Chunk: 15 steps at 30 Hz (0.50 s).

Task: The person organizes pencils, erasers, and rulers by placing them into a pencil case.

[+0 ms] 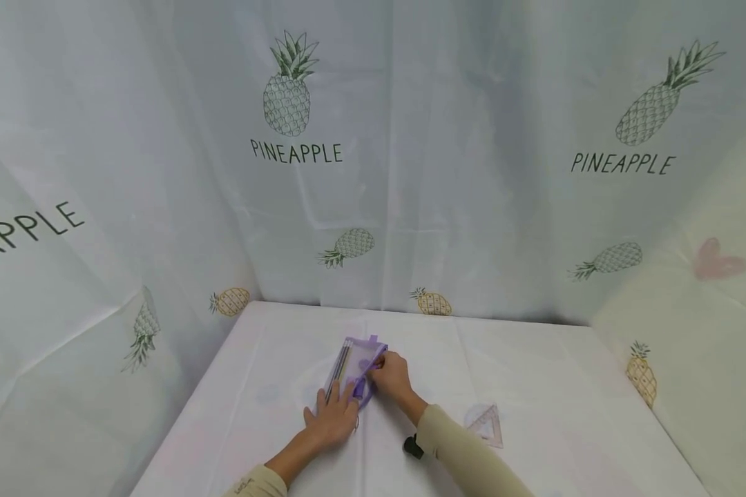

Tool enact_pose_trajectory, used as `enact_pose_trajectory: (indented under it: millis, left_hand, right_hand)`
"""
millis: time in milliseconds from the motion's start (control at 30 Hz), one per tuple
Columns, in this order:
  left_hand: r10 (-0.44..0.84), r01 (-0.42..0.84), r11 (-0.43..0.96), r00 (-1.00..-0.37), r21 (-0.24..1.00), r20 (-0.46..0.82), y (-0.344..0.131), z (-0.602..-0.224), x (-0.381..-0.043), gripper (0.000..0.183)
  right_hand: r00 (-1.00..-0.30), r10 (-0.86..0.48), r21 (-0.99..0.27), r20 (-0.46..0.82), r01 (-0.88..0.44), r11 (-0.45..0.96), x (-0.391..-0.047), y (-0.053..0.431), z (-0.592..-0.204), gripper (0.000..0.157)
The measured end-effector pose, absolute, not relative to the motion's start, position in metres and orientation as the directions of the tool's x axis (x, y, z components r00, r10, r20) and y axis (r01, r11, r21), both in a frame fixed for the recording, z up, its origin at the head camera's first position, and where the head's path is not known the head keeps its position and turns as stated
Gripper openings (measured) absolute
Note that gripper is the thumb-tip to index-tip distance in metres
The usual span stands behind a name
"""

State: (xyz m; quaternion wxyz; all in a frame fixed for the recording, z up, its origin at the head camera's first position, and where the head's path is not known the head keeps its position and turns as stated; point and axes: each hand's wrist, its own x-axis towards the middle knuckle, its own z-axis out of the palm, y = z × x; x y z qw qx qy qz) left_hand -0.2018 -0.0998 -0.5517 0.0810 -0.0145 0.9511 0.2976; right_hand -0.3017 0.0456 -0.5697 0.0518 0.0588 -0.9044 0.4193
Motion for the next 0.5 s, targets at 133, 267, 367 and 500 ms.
enact_pose_trajectory:
  millis: [133, 267, 367, 500]
  left_hand:
    - [0.028, -0.074, 0.822, -0.985, 0.565, -0.169, -0.097, -0.552, -0.201, 0.053]
    - [0.035, -0.066, 0.822, -0.985, 0.565, -0.167, -0.096, -0.553, -0.201, 0.053]
    - [0.032, -0.065, 0.831, -0.986, 0.552, -0.164, -0.097, -0.554, -0.201, 0.054]
    - [0.031, -0.062, 0.840, -0.986, 0.538, -0.161, -0.098, -0.554, -0.201, 0.054]
  right_hand:
    - [-0.992, -0.050, -0.775, 0.115, -0.121, 0.620, -0.300, 0.047, -0.571, 0.008]
    - [-0.991, -0.087, -0.785, 0.098, -0.131, 0.606, -0.296, 0.050, -0.569, 0.013]
    - [-0.985, -0.142, -0.765, 0.094, -0.163, 0.623, -0.291, 0.053, -0.563, 0.019]
    - [-0.970, -0.209, -0.663, 0.126, -0.239, 0.710, -0.281, 0.058, -0.551, 0.029]
